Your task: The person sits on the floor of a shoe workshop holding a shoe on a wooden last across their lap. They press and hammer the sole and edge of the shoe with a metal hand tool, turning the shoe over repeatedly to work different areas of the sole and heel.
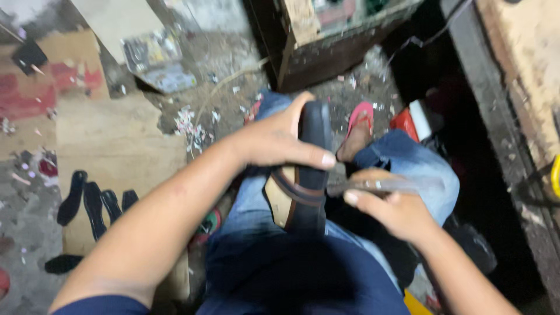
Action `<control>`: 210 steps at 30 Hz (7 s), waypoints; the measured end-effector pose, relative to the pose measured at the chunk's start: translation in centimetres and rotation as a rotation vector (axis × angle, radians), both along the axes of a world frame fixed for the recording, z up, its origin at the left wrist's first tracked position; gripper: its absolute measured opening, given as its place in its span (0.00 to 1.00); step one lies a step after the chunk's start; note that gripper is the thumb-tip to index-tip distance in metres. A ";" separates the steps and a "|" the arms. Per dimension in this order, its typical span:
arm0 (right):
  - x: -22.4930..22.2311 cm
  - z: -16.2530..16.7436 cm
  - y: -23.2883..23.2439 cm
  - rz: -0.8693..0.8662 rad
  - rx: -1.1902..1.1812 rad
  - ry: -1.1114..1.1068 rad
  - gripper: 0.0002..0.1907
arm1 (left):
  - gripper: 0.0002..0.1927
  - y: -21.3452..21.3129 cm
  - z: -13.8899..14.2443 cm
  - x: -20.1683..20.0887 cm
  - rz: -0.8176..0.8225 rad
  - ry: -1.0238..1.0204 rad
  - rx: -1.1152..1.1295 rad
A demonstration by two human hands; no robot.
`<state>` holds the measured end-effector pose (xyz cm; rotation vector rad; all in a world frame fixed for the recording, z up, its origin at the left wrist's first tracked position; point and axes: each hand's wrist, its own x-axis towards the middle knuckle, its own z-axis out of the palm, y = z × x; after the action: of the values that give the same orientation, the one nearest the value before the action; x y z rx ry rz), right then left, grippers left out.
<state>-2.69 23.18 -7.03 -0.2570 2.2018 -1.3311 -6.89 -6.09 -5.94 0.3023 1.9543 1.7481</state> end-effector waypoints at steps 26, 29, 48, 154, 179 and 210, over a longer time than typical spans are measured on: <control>3.9 6.3 2.2 0.032 -0.189 0.462 0.11 | 0.45 4.6 7.4 9.4 -0.036 0.437 -0.410; 4.5 6.1 2.8 -0.011 -0.342 0.495 0.13 | 0.42 4.3 8.6 10.1 0.003 0.598 -0.371; 3.0 8.5 -1.3 0.109 -0.103 0.363 0.05 | 0.48 3.3 5.3 10.9 0.058 0.988 -0.566; 6.3 -5.1 7.8 -0.584 -0.077 0.084 0.12 | 0.35 10.0 -6.9 -3.5 0.563 0.101 -0.668; -6.1 -0.5 1.9 -0.108 0.184 0.196 0.18 | 0.29 9.4 -7.1 -4.2 0.532 0.079 -0.574; -12.1 2.6 -2.3 0.226 0.491 0.150 0.21 | 0.19 8.7 -7.6 -2.9 0.732 0.188 -0.329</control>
<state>-14.80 20.88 -4.38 -0.4115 2.4553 -0.6420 -9.81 2.59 -13.57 -0.4364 2.6647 1.7881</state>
